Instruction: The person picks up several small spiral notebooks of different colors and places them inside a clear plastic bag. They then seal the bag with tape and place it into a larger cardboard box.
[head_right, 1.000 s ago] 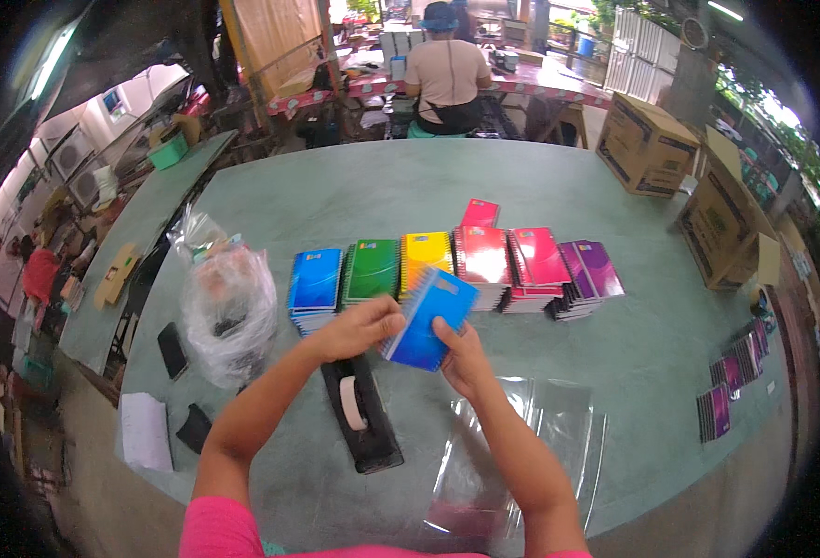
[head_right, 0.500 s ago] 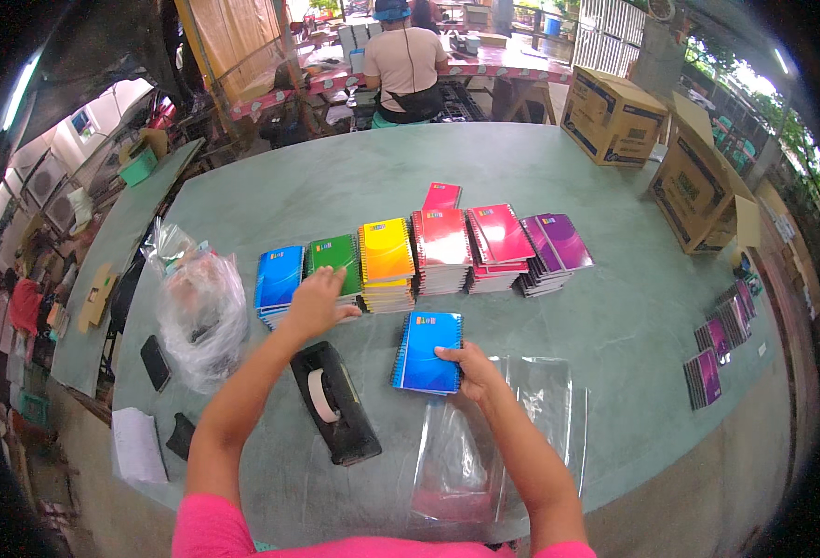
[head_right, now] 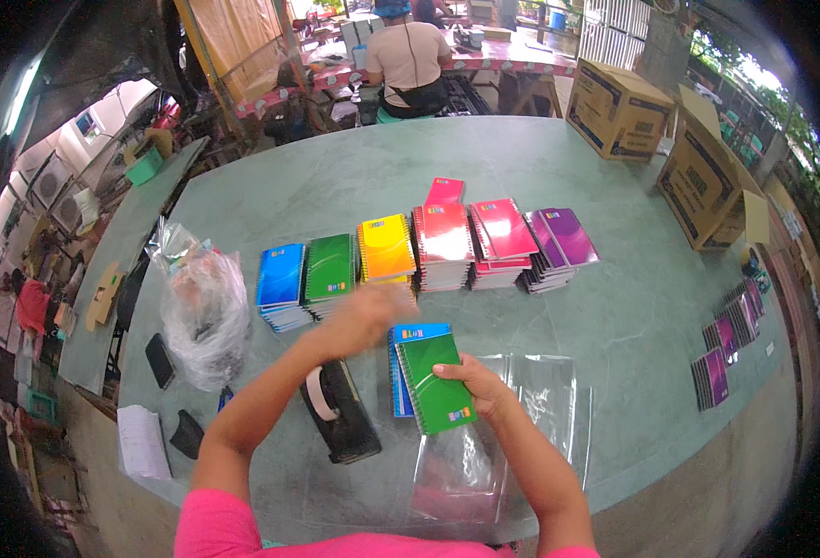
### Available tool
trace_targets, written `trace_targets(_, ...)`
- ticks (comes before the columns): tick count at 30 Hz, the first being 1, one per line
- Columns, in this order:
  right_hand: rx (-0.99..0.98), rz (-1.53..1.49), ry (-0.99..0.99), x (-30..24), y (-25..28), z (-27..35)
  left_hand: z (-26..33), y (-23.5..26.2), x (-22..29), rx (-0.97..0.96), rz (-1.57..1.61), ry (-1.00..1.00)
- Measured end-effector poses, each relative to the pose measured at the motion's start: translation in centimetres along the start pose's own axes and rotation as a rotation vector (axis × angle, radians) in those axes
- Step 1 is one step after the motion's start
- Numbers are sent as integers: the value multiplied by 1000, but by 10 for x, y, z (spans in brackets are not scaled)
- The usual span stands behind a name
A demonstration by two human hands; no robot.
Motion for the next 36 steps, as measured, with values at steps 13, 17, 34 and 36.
trace_targets(13,-394,-639,-243,9,-1,-9,24,64,-43,353,786,694)
trace_targets(17,-82,-287,-44,7,19,-2,-16,-7,19,28,101,-114)
trace_targets(34,-156,-473,0,-5,35,20,-39,-44,51,-233,465,-41)
trace_targets(36,-16,-252,8,4,45,20,-44,-78,62,-289,177,-284)
Point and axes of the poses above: each hand's wrist, its own z-axis away from the middle knuckle, its own y-axis out of the back of the hand, x = y × z, the point moved 9 cm from there along -z, towards the middle knuckle, and after that the axes turned 13 degrees about x, right-handed, at the moved point
